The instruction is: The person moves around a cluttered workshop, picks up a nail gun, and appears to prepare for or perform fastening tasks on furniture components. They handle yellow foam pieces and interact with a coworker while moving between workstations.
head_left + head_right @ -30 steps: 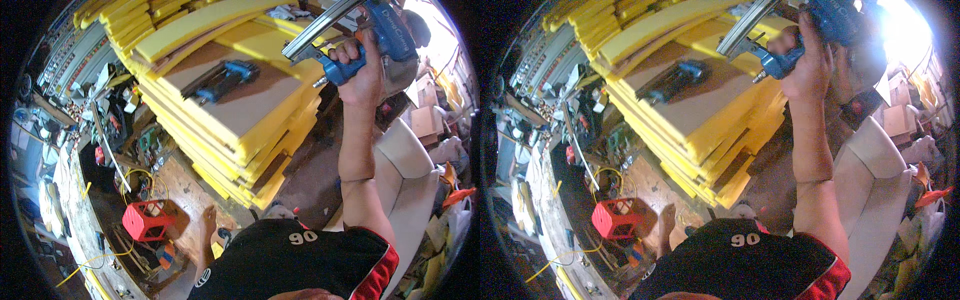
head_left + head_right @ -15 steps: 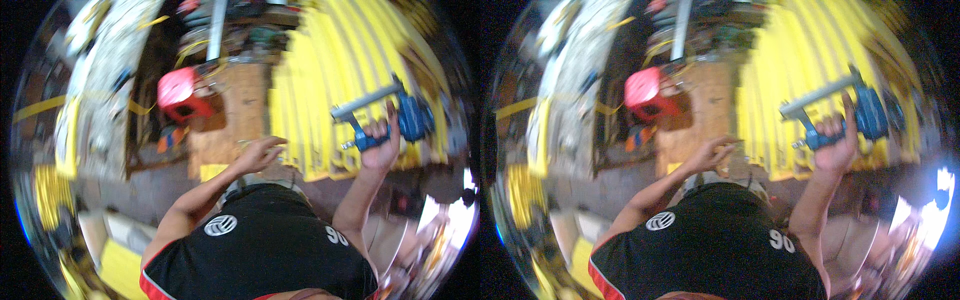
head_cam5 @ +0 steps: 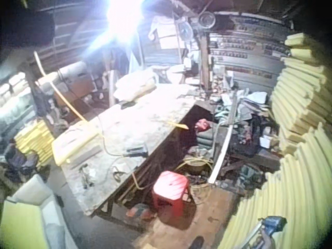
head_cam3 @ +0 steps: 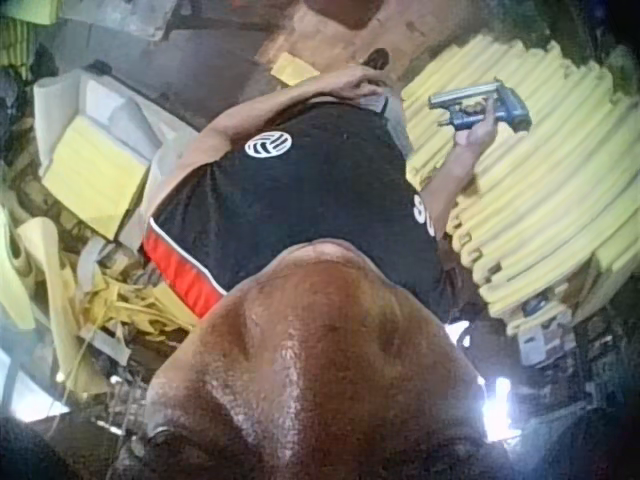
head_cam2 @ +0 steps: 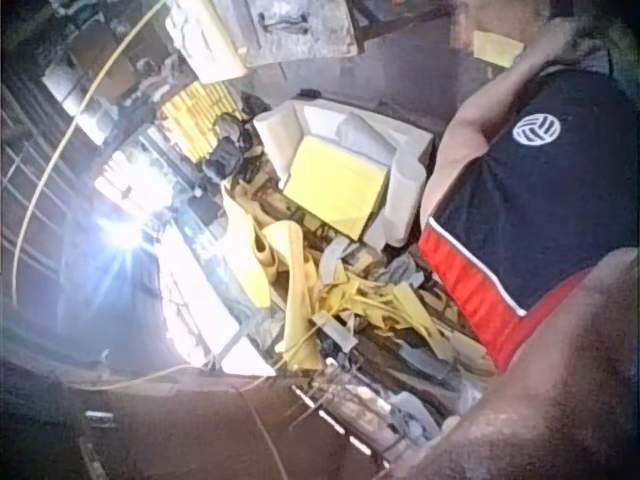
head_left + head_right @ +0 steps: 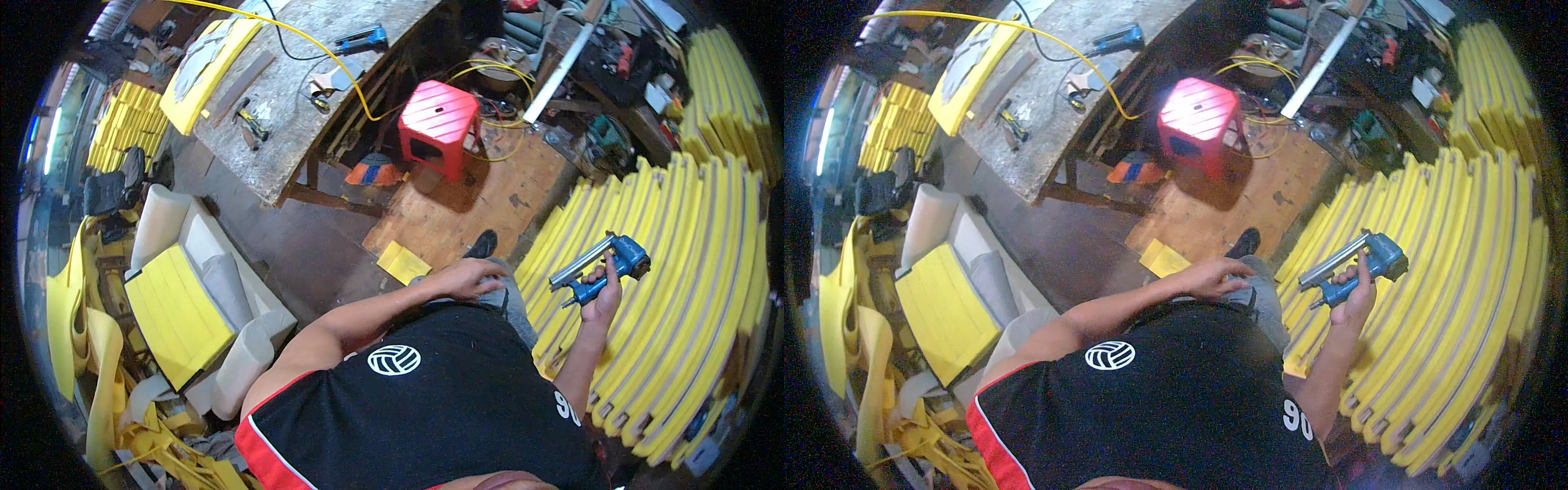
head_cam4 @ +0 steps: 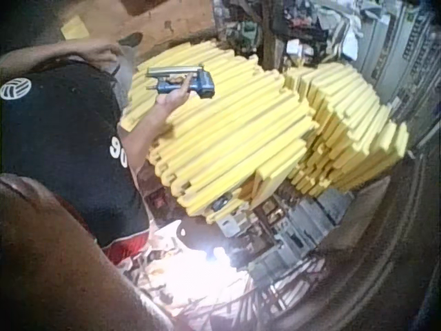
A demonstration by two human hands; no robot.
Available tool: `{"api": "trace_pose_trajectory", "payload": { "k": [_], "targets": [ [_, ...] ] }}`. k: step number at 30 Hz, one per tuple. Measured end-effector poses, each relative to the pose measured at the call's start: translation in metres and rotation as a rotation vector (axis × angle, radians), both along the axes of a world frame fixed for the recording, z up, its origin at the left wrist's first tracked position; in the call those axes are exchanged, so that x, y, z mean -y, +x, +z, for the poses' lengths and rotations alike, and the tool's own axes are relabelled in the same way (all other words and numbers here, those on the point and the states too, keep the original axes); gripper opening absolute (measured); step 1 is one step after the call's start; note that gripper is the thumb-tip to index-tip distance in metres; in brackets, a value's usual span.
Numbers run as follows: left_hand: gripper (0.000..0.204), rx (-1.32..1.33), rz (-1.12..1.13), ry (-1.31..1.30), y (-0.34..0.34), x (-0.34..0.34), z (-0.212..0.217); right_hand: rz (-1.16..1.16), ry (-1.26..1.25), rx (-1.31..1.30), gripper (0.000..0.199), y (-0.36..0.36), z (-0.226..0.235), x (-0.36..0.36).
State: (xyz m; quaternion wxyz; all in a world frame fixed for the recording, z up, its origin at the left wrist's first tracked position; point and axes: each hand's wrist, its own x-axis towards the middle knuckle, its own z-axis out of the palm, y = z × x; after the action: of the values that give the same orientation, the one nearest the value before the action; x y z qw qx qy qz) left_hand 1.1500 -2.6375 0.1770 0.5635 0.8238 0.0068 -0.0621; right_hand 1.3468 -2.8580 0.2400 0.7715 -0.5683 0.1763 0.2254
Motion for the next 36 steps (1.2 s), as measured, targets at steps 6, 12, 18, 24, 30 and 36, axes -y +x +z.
{"api": "trace_pose_trajectory", "payload": {
  "k": [6,12,18,24,30,36],
  "targets": [
    [0.035,-0.287,0.531,0.319,-0.034,-0.133,-0.124,0.242,-0.268,0.012,0.016,0.078,-0.079,-0.057],
    [0.027,-0.260,1.085,0.725,-0.079,-0.294,-0.114,0.407,-0.369,-0.093,0.023,0.120,-0.164,-0.121],
    [0.024,-0.114,1.226,0.893,-0.030,-0.467,-0.069,0.567,-0.446,-0.171,0.021,0.106,-0.147,-0.202],
    [0.028,-0.131,0.832,0.869,0.035,-0.659,-0.118,0.464,-0.546,-0.092,0.013,0.075,-0.145,-0.259],
    [0.057,-0.320,0.426,1.015,0.084,-0.761,-0.146,0.313,-0.691,-0.093,0.028,0.021,-0.147,-0.315],
    [0.045,-0.169,0.367,1.117,0.065,-0.747,-0.137,0.245,-0.921,-0.013,0.037,-0.044,-0.094,-0.326]
  ]
}}
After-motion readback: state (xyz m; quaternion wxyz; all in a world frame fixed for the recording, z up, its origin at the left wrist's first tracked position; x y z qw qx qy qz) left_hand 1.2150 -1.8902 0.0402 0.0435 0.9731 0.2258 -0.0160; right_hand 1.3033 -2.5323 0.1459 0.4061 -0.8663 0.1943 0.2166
